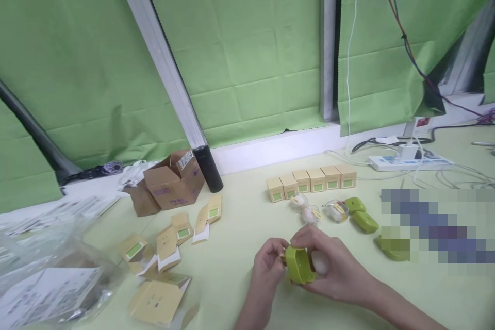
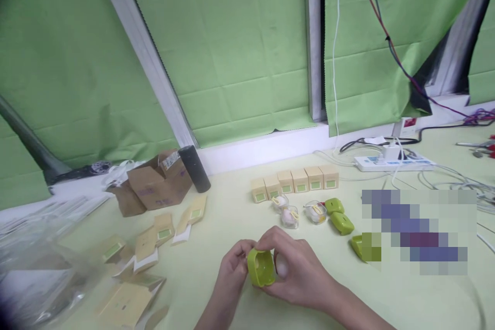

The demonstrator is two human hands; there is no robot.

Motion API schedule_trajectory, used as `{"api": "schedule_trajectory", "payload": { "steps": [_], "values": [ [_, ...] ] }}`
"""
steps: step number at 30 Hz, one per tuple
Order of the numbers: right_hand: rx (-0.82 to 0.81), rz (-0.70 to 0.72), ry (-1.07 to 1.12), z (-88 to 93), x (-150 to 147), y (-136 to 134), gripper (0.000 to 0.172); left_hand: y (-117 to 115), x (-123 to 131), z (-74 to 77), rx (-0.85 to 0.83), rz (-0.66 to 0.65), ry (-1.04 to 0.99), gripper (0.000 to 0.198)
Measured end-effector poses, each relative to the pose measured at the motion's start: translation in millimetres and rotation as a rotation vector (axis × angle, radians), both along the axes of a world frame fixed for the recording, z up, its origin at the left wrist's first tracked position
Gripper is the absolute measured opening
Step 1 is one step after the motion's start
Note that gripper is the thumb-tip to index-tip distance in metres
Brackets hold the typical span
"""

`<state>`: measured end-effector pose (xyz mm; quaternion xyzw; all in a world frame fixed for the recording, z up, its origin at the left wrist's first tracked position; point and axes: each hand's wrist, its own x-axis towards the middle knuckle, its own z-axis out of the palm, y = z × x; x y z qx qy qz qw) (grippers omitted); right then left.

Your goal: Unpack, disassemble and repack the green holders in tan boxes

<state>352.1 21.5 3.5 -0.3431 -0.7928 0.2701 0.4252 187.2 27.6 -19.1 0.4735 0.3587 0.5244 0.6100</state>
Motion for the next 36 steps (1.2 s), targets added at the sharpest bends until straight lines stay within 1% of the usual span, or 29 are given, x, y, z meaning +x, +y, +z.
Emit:
{"api": "schedule_trajectory", "payload": {
  "steps": [3, 5, 7, 8, 9, 10, 11, 12, 13, 14, 15, 17, 19, 21, 24, 26, 28, 29, 31, 36],
  "values": [
    [-0.065, -0.033, 0.036, -5.4, -3.0, 0.3, 0.034, -5.4, 6.0, 2.1, -0.103, -0.077, -0.179, 0.030],
    [-0.175, -0.060, 0.074, -7.5, -4.6, 0.3, 0.038, -7.9, 8.3, 3.9, -0.141, -0.126, -0.290, 0.039],
    [-0.354, -0.089, 0.165, -6.5, -4.3, 0.3, 0.054, -7.8, 7.2, 6.7, -0.143, -0.107, -0.341, 0.046],
    [-0.464, -0.097, 0.238, -4.6, -3.1, 0.4, 0.060, -6.7, 5.3, 8.3, -0.145, -0.077, -0.360, 0.043],
    [-0.573, -0.096, 0.328, -2.1, -1.4, 0.6, 0.062, -5.0, 2.8, 9.7, -0.164, -0.047, -0.385, 0.039],
    [-0.672, -0.081, 0.426, 0.9, 0.8, 1.2, 0.059, -2.9, 0.2, 10.6, -0.198, -0.022, -0.411, 0.035],
    [-0.750, -0.056, 0.520, 3.9, 3.1, 2.0, 0.053, -0.7, -2.4, 11.0, -0.237, -0.008, -0.438, 0.034],
    [-0.800, -0.029, 0.594, 6.6, 5.3, 3.0, 0.044, 1.2, -4.4, 10.6, -0.279, -0.006, -0.463, 0.035],
    [-0.816, -0.016, 0.640, 8.9, 7.1, 4.3, 0.036, 2.5, -5.7, 9.5, -0.316, -0.013, -0.482, 0.036],
    [-0.806, -0.020, 0.654, 10.5, 8.5, 5.7, 0.031, 3.1, -6.2, 8.0, -0.345, -0.032, -0.493, 0.037],
    [-0.782, -0.036, 0.638, 11.5, 9.4, 7.1, 0.030, 3.0, -5.9, 6.2, -0.363, -0.062, -0.497, 0.039],
    [-0.724, -0.078, 0.547, 11.9, 10.1, 9.0, 0.035, 1.0, -3.6, 3.1, -0.375, -0.129, -0.483, 0.041],
    [-0.647, -0.102, 0.451, 10.8, 9.8, 9.4, 0.041, -2.3, -0.7, 1.8, -0.354, -0.173, -0.440, 0.037],
    [-0.507, -0.117, 0.368, 8.4, 9.4, 8.2, 0.046, -5.6, 1.4, 2.8, -0.308, -0.180, -0.376, 0.032],
    [-0.217, -0.149, 0.189, 3.9, 8.6, 5.1, 0.035, -9.9, 2.5, 7.0, -0.269, -0.200, -0.278, 0.035],
    [-0.062, -0.111, 0.051, 1.6, 7.2, 2.8, 0.031, -12.5, 3.0, 10.0, -0.273, -0.221, -0.248, 0.038],
    [0.045, -0.022, -0.054, 0.7, 4.8, 0.9, 0.037, -14.8, 3.9, 11.9, -0.273, -0.235, -0.251, 0.038],
    [0.082, 0.013, -0.095, 0.6, 3.3, 0.2, 0.040, -15.7, 4.3, 12.2, -0.268, -0.241, -0.259, 0.037],
    [0.137, 0.031, -0.148, 0.2, 0.7, -0.7, 0.045, -16.9, 5.2, 11.3, -0.252, -0.256, -0.280, 0.033],
    [0.225, 0.009, -0.184, -4.1, -2.0, 0.2, 0.041, -17.4, 6.2, 5.1, -0.249, -0.270, -0.314, 0.028]
  ]
}}
